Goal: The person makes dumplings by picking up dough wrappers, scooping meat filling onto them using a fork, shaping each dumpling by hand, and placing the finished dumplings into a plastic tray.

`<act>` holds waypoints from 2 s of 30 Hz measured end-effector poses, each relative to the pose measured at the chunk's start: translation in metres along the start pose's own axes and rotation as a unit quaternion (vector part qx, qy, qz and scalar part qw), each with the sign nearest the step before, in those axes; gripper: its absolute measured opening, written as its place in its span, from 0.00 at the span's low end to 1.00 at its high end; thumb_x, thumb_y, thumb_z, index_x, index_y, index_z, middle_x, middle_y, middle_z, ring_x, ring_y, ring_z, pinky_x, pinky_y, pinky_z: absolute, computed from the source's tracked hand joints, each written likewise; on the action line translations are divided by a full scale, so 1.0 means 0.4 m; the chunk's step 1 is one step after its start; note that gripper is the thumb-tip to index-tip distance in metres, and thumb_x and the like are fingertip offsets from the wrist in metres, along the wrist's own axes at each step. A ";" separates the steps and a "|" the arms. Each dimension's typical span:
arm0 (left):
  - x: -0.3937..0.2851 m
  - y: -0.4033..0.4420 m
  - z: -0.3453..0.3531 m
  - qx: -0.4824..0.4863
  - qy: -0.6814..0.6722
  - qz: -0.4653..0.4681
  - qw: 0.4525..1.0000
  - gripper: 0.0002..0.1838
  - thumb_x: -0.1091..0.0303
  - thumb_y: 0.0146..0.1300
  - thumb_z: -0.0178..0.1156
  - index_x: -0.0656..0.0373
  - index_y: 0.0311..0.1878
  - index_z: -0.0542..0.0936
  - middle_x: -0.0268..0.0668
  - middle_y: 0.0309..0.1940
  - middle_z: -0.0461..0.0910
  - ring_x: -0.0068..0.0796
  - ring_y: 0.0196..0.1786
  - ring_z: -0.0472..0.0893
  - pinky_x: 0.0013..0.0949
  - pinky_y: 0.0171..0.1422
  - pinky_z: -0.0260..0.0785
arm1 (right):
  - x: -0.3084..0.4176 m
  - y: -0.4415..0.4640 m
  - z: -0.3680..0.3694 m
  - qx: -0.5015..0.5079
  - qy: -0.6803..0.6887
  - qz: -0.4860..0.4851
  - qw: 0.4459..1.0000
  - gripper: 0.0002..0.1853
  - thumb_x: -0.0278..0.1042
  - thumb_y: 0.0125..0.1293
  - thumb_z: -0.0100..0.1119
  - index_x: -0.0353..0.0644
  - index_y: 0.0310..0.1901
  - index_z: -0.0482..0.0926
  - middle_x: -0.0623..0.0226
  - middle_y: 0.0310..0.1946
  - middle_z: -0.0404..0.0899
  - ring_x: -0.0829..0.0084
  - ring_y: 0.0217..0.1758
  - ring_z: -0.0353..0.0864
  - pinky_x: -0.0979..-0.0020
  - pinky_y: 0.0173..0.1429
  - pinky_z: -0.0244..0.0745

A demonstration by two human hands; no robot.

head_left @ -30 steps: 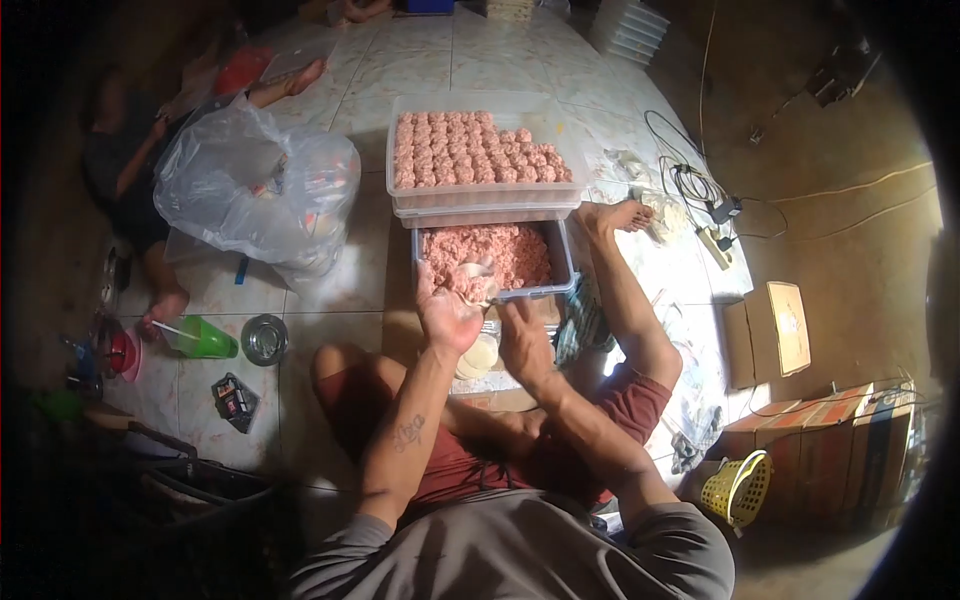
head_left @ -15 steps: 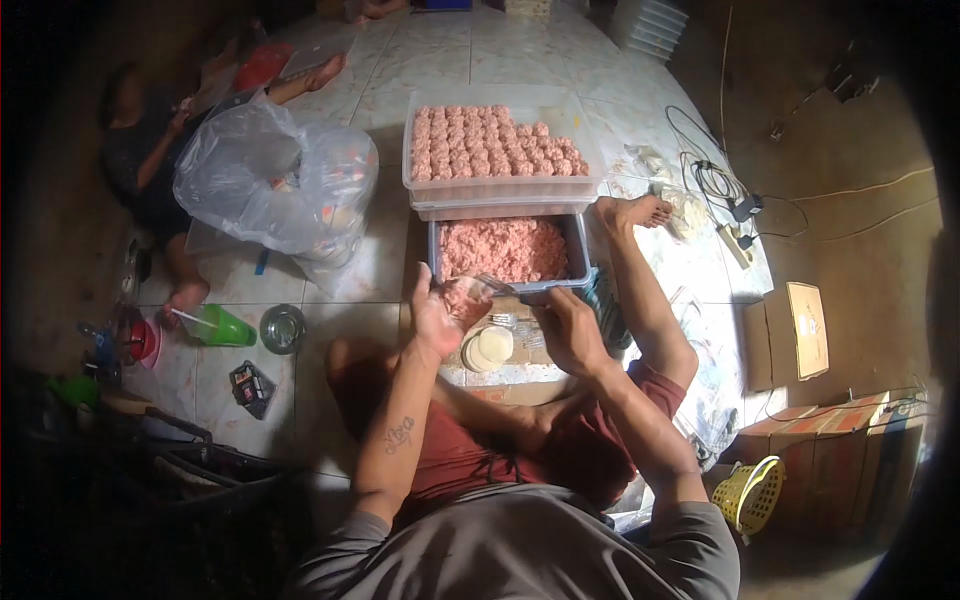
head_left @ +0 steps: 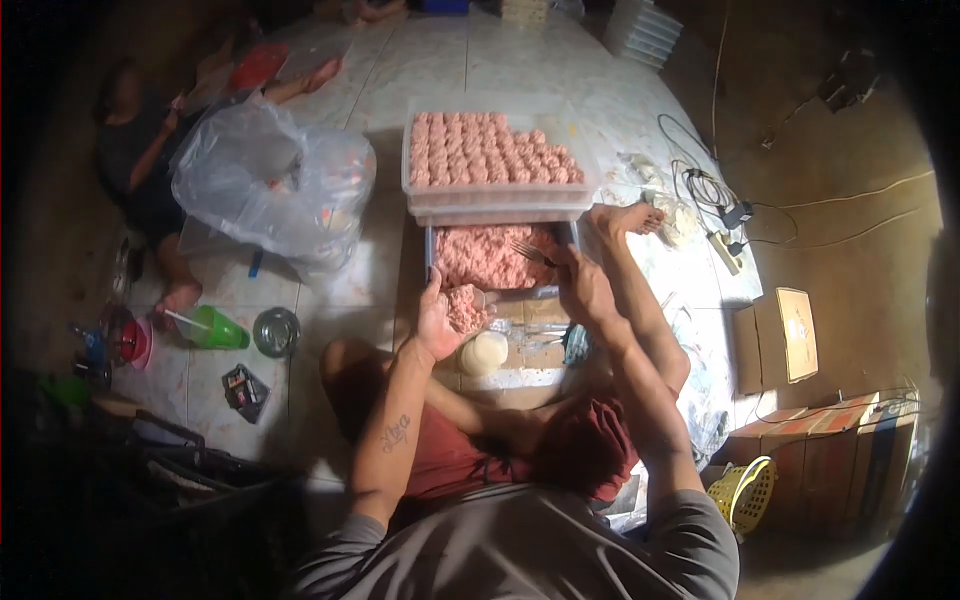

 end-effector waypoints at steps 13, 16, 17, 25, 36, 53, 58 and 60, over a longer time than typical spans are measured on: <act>0.046 -0.042 0.081 0.098 -0.043 0.019 0.994 0.49 0.28 0.72 0.43 0.73 0.68 0.71 0.53 0.60 0.80 0.49 0.63 0.80 0.50 0.73 0.70 | 0.117 -0.078 -0.020 0.231 -0.033 -0.013 0.972 0.19 0.26 0.66 0.55 0.49 0.58 0.80 0.59 0.49 0.81 0.52 0.45 0.85 0.56 0.45 0.84; 0.062 -0.046 0.054 0.031 -0.145 0.019 0.989 0.49 0.29 0.72 0.44 0.74 0.72 0.66 0.55 0.66 0.75 0.49 0.66 0.78 0.51 0.74 0.69 | 0.176 -0.063 -0.065 0.238 -0.068 0.007 0.969 0.16 0.26 0.66 0.58 0.46 0.55 0.82 0.56 0.44 0.80 0.52 0.44 0.83 0.57 0.45 0.83; 0.068 -0.050 0.031 0.070 -0.147 0.012 0.987 0.49 0.32 0.73 0.45 0.73 0.75 0.62 0.58 0.69 0.71 0.52 0.71 0.73 0.52 0.78 0.64 | 0.197 -0.068 -0.079 0.222 -0.003 0.005 0.975 0.17 0.26 0.66 0.58 0.46 0.56 0.82 0.56 0.42 0.79 0.52 0.44 0.82 0.56 0.44 0.82; 0.041 -0.022 0.047 -0.004 -0.204 0.163 0.965 0.33 0.47 0.71 0.58 0.71 0.64 0.72 0.56 0.65 0.75 0.56 0.75 0.67 0.64 0.81 0.55 | 0.202 -0.134 -0.057 0.076 0.099 0.118 0.985 0.13 0.22 0.66 0.59 0.37 0.52 0.80 0.49 0.44 0.80 0.43 0.46 0.81 0.52 0.47 0.79; 0.079 0.019 0.089 -0.032 -0.129 0.275 0.952 0.24 0.63 0.74 0.57 0.65 0.68 0.71 0.51 0.67 0.74 0.49 0.75 0.69 0.56 0.82 0.57 | 0.267 -0.195 0.108 0.026 0.075 0.203 0.976 0.11 0.20 0.67 0.51 0.35 0.50 0.73 0.42 0.45 0.74 0.36 0.45 0.76 0.45 0.45 0.74; 0.038 -0.006 0.019 0.052 -0.255 0.178 0.949 0.34 0.47 0.72 0.56 0.69 0.67 0.72 0.56 0.69 0.72 0.53 0.70 0.73 0.56 0.75 0.65 | 0.112 -0.129 -0.053 0.148 -0.125 0.283 0.939 0.18 0.25 0.67 0.48 0.44 0.55 0.81 0.42 0.48 0.79 0.42 0.46 0.84 0.49 0.48 0.81; 0.066 -0.058 0.109 0.111 -0.192 -0.003 0.975 0.40 0.40 0.74 0.50 0.69 0.71 0.68 0.61 0.67 0.72 0.58 0.68 0.75 0.58 0.80 0.60 | 0.182 -0.118 -0.067 0.236 0.026 0.019 0.971 0.20 0.23 0.65 0.53 0.47 0.57 0.82 0.55 0.51 0.80 0.49 0.49 0.82 0.55 0.50 0.80; 0.060 -0.071 0.120 0.106 -0.191 -0.046 0.975 0.42 0.36 0.75 0.46 0.71 0.71 0.68 0.61 0.68 0.72 0.59 0.70 0.73 0.58 0.80 0.60 | 0.161 -0.107 -0.079 0.215 0.000 -0.047 0.975 0.18 0.23 0.64 0.58 0.46 0.54 0.83 0.59 0.42 0.79 0.54 0.45 0.82 0.58 0.47 0.80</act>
Point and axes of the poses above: each hand's wrist, its own y-axis towards the middle knuckle, its own z-axis out of the palm, x = y × z, the point moved 1 cm from there along y, towards the middle knuckle
